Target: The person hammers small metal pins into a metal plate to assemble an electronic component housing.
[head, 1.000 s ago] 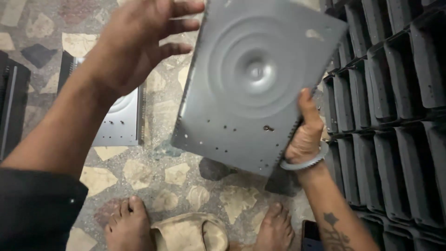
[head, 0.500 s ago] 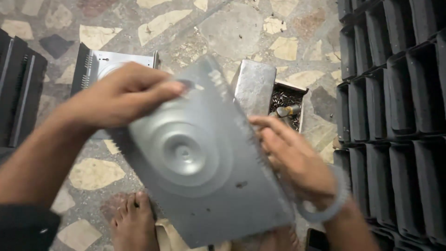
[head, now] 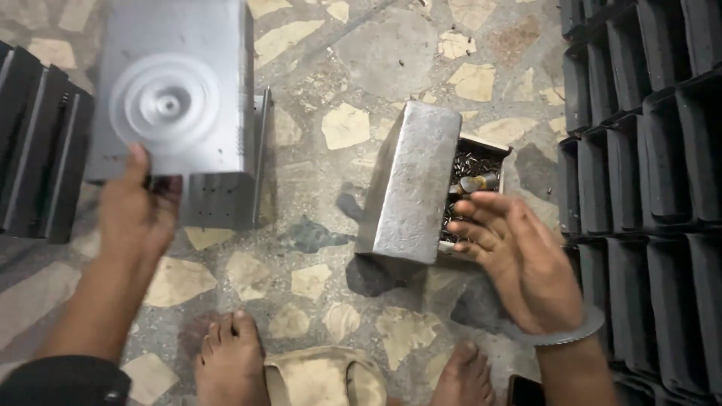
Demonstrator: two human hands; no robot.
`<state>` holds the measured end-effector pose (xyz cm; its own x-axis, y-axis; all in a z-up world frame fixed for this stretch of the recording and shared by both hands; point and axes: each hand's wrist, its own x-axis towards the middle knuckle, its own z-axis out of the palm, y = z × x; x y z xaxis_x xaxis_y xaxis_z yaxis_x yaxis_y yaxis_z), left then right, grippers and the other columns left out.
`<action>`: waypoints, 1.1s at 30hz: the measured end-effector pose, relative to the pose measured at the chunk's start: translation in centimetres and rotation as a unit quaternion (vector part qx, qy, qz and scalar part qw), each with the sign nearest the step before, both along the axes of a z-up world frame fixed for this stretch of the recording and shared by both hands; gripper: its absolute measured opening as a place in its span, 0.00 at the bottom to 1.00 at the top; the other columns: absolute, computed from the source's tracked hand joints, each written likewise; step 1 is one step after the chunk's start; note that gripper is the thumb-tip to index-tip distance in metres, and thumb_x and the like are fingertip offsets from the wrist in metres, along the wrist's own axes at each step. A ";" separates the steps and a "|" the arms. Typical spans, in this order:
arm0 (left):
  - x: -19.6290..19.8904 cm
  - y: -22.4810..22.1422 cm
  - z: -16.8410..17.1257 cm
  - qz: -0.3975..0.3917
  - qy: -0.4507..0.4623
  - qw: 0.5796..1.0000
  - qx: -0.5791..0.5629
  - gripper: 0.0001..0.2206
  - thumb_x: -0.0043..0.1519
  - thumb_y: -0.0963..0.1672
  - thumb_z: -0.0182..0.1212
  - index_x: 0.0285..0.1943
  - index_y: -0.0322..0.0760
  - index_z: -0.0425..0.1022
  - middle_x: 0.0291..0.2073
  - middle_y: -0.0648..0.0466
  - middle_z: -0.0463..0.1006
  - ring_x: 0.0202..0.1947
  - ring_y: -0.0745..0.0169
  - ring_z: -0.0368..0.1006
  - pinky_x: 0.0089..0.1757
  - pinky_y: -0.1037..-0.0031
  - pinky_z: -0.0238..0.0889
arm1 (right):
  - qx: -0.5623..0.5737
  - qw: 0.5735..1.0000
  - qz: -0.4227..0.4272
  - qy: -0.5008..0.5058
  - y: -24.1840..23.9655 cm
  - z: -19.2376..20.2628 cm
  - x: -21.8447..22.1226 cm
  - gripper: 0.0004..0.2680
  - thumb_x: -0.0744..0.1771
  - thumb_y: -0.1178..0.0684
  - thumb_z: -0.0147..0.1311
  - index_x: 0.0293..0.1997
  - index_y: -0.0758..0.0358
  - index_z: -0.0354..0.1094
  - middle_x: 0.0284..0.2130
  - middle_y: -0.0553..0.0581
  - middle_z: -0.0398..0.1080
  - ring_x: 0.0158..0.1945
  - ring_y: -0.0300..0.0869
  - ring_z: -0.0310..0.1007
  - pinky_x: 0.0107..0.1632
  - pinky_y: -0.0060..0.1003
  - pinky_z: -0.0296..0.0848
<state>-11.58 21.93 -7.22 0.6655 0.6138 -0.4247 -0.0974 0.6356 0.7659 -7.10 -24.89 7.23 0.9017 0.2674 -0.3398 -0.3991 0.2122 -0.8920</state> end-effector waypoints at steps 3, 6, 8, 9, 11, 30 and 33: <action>-0.7 -0.4 -3.5 0.022 0.000 1.000 -0.005 0.15 0.67 0.47 0.65 0.57 0.34 0.73 0.47 0.51 0.80 0.44 0.61 0.78 0.46 0.71 0.76 | 0.030 0.999 0.014 0.006 0.1 -1.7 -0.3 0.16 0.72 0.46 0.38 0.60 0.69 0.61 0.52 0.66 0.69 0.54 0.51 0.72 0.56 0.48 0.72; -1.3 1.6 -6.2 0.005 -0.001 1.000 0.014 0.14 0.67 0.46 0.64 0.59 0.39 0.71 0.47 0.54 0.79 0.45 0.61 0.77 0.44 0.67 0.74 | 0.020 1.000 0.012 0.018 0.2 -2.0 -0.6 0.16 0.72 0.46 0.39 0.61 0.69 0.61 0.52 0.66 0.70 0.53 0.50 0.72 0.55 0.47 0.72; -2.3 2.3 -5.7 -0.010 0.023 0.999 0.032 0.15 0.67 0.47 0.64 0.60 0.41 0.71 0.48 0.56 0.78 0.45 0.62 0.76 0.44 0.67 0.73 | 0.023 0.999 0.016 0.020 0.2 -2.1 -0.8 0.16 0.73 0.46 0.39 0.61 0.69 0.61 0.52 0.65 0.70 0.54 0.50 0.72 0.55 0.46 0.72; -2.4 2.5 -5.4 -0.029 0.042 0.997 0.049 0.15 0.67 0.47 0.64 0.60 0.43 0.70 0.48 0.57 0.78 0.46 0.62 0.76 0.44 0.67 0.72 | 0.027 0.999 0.016 0.019 0.0 -2.1 -0.8 0.16 0.73 0.45 0.39 0.61 0.70 0.60 0.52 0.65 0.70 0.54 0.50 0.72 0.55 0.46 0.72; -2.9 2.5 -5.5 -0.048 0.063 0.996 0.051 0.15 0.67 0.48 0.64 0.60 0.43 0.71 0.48 0.58 0.78 0.46 0.62 0.76 0.45 0.67 0.73 | 0.017 1.000 0.014 0.021 -0.2 -2.1 -0.8 0.16 0.72 0.46 0.39 0.61 0.69 0.61 0.51 0.65 0.70 0.54 0.49 0.72 0.55 0.46 0.72; -5.1 5.1 -11.8 -0.133 0.183 0.974 0.007 0.09 0.68 0.46 0.63 0.51 0.39 0.72 0.40 0.56 0.77 0.38 0.62 0.73 0.45 0.68 0.72 | -0.598 0.723 0.151 -0.312 -3.5 -20.6 6.1 0.14 0.64 0.53 0.62 0.52 0.67 0.70 0.44 0.71 0.73 0.48 0.63 0.72 0.50 0.53 0.72; -4.7 4.0 -10.7 -0.141 0.181 0.973 0.015 0.10 0.67 0.48 0.62 0.51 0.42 0.72 0.38 0.57 0.77 0.36 0.63 0.73 0.40 0.70 0.70 | -0.617 0.709 0.179 -0.291 -2.6 -19.8 6.3 0.15 0.61 0.55 0.63 0.51 0.66 0.70 0.43 0.70 0.73 0.48 0.64 0.72 0.50 0.54 0.72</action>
